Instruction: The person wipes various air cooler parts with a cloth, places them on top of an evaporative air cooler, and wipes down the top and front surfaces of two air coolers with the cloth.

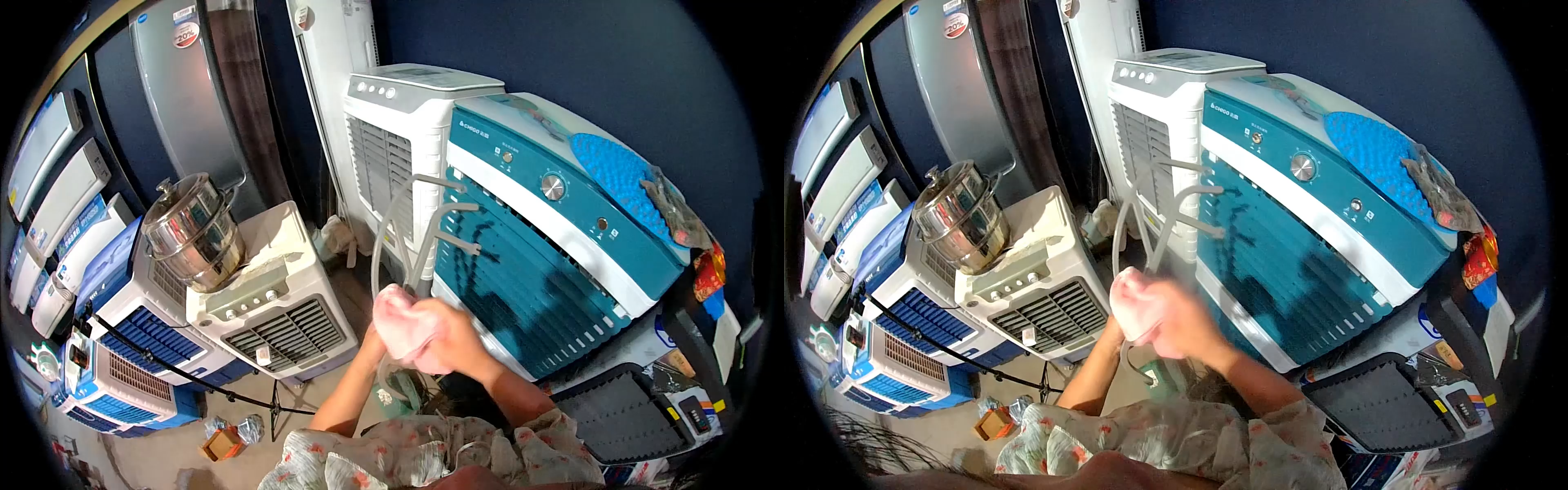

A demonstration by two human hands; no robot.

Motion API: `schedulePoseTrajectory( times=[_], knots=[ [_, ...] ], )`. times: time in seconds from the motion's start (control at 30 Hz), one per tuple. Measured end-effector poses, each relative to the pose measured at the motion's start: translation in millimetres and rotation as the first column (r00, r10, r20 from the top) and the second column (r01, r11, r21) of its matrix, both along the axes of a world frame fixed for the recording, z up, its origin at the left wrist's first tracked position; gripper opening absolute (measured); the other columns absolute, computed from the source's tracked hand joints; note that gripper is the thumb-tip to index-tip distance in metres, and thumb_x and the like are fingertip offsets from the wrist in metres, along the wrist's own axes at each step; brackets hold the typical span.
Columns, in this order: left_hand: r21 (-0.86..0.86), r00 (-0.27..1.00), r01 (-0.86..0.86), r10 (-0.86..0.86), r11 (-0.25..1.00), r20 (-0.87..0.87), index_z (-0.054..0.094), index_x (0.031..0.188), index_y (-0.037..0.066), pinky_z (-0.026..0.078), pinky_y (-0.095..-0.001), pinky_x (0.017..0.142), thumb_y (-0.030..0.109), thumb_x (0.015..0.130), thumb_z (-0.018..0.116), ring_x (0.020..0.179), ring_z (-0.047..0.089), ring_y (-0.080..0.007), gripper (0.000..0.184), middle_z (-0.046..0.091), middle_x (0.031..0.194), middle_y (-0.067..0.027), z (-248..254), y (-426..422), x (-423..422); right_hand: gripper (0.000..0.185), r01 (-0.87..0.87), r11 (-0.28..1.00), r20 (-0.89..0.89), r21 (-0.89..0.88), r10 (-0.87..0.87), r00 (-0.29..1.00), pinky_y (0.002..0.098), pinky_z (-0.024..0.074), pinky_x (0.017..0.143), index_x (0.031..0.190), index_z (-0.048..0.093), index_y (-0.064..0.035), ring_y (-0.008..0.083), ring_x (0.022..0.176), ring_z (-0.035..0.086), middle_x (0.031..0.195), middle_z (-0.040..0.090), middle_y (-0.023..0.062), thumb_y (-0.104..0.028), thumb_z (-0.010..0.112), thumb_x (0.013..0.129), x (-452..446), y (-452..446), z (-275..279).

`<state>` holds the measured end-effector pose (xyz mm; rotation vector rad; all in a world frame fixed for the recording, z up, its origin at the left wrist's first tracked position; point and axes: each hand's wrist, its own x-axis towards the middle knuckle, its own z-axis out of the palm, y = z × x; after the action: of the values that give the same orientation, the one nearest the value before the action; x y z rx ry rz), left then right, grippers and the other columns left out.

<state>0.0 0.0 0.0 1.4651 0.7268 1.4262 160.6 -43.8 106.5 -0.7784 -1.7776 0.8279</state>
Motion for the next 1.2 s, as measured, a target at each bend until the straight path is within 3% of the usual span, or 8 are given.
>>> schedulePoseTrajectory(
  times=[0.07, 0.3, 0.5, 0.57, 0.63, 0.7, 0.9, 1.2],
  knots=[
    [-0.402, 0.941, 0.308, -0.215, 0.862, 0.260, 0.045, 0.096, 0.006, 0.031, -0.0204, 0.042, 0.045, 0.091, 0.044, 0.042, 0.037, -0.0088, 0.039, 0.047, 0.063, -0.0026, 14.9, -16.6, 1.1, 0.046, 0.118, 0.993, -0.125, -0.031, -0.121, 0.985, 0.0301, 0.0395, 0.089, 0.102, 0.053, 0.0017, 0.0170, 0.096, 0.053, 0.097, 0.057, 0.0095, 0.007, 0.037, 0.060, 19.6, 4.2, 14.5],
    [-0.339, 0.862, 0.505, -0.487, 0.794, 0.142, 0.042, 0.117, 0.006, 0.027, -0.0189, 0.039, 0.038, 0.094, 0.041, 0.041, 0.033, -0.0052, 0.040, 0.042, 0.060, 0.0012, 16.7, -30.4, 4.6, 0.046, 0.586, 0.675, 0.090, 0.448, -0.686, 0.722, 0.0374, 0.0416, 0.089, 0.107, 0.049, -0.0009, 0.0362, 0.097, 0.054, 0.107, 0.054, 0.0204, 0.011, 0.047, 0.063, 22.7, 50.0, 88.9],
    [-0.454, 0.951, 0.293, -0.307, 0.842, 0.045, 0.048, 0.091, 0.007, 0.031, -0.0203, 0.042, 0.033, 0.093, 0.046, 0.043, 0.038, -0.0075, 0.027, 0.044, 0.063, -0.0003, 2.0, -21.5, 13.4, 0.043, 0.158, 0.928, 0.248, 0.337, -0.249, 0.936, 0.0403, 0.0399, 0.091, 0.107, 0.051, -0.0053, 0.0352, 0.106, 0.048, 0.115, 0.051, 0.0162, -0.001, 0.060, 0.066, -36.5, 14.3, 17.6],
    [0.057, 0.992, -0.011, 0.018, 0.998, -0.126, 0.049, 0.092, 0.005, 0.030, -0.0206, 0.041, 0.033, 0.093, 0.045, 0.043, 0.039, -0.0074, 0.028, 0.044, 0.062, -0.0001, -47.2, -7.7, 22.0, 0.043, 0.103, 0.888, 0.350, 0.448, -0.280, 0.894, 0.0407, 0.0391, 0.092, 0.108, 0.052, -0.0066, 0.0342, 0.108, 0.046, 0.117, 0.049, 0.0145, -0.006, 0.064, 0.067, -42.6, 2.1, 3.2],
    [0.074, 0.991, 0.054, -0.045, 0.996, -0.123, 0.050, 0.099, 0.004, 0.031, -0.0206, 0.041, 0.032, 0.094, 0.045, 0.043, 0.038, -0.0073, 0.029, 0.044, 0.061, 0.0000, -30.5, -11.5, 16.8, 0.045, 0.136, 0.808, 0.352, 0.573, -0.393, 0.850, 0.0396, 0.0403, 0.090, 0.108, 0.053, -0.0065, 0.0328, 0.105, 0.048, 0.111, 0.051, 0.0119, -0.006, 0.064, 0.064, -38.4, 3.7, 12.3],
    [-0.397, 0.880, 0.462, -0.464, 0.793, 0.098, 0.049, 0.112, 0.002, 0.031, -0.0204, 0.041, 0.032, 0.094, 0.044, 0.042, 0.038, -0.0072, 0.035, 0.044, 0.060, 0.0002, 12.4, -31.9, -1.0, 0.046, 0.197, 0.716, 0.331, 0.670, -0.526, 0.783, 0.0386, 0.0423, 0.086, 0.107, 0.054, -0.0070, 0.0308, 0.101, 0.049, 0.107, 0.051, 0.0105, -0.005, 0.064, 0.062, -24.6, 24.7, 27.9],
    [-0.301, 0.818, 0.574, -0.522, 0.761, 0.241, 0.040, 0.125, 0.003, 0.027, -0.0191, 0.036, 0.033, 0.094, 0.044, 0.039, 0.034, -0.0058, 0.043, 0.041, 0.058, 0.0006, 12.7, -46.4, -3.9, 0.043, 0.541, 0.475, 0.146, 0.694, -0.829, 0.540, 0.0392, 0.0440, 0.080, 0.106, 0.053, -0.0066, 0.0334, 0.095, 0.050, 0.106, 0.053, 0.0143, -0.002, 0.062, 0.064, 18.4, 80.1, 88.8],
    [-0.258, 0.789, 0.595, -0.492, 0.761, 0.367, 0.040, 0.119, 0.001, 0.025, -0.0195, 0.034, 0.031, 0.093, 0.047, 0.035, 0.031, -0.0063, 0.040, 0.041, 0.055, -0.0022, 6.0, -47.0, -16.6, 0.042, 0.751, 0.455, -0.214, 0.477, -0.769, 0.602, 0.0402, 0.0432, 0.082, 0.110, 0.047, -0.0047, 0.0401, 0.096, 0.055, 0.096, 0.057, 0.0240, 0.008, 0.048, 0.070, 67.7, 81.4, 120.6]
  ],
)
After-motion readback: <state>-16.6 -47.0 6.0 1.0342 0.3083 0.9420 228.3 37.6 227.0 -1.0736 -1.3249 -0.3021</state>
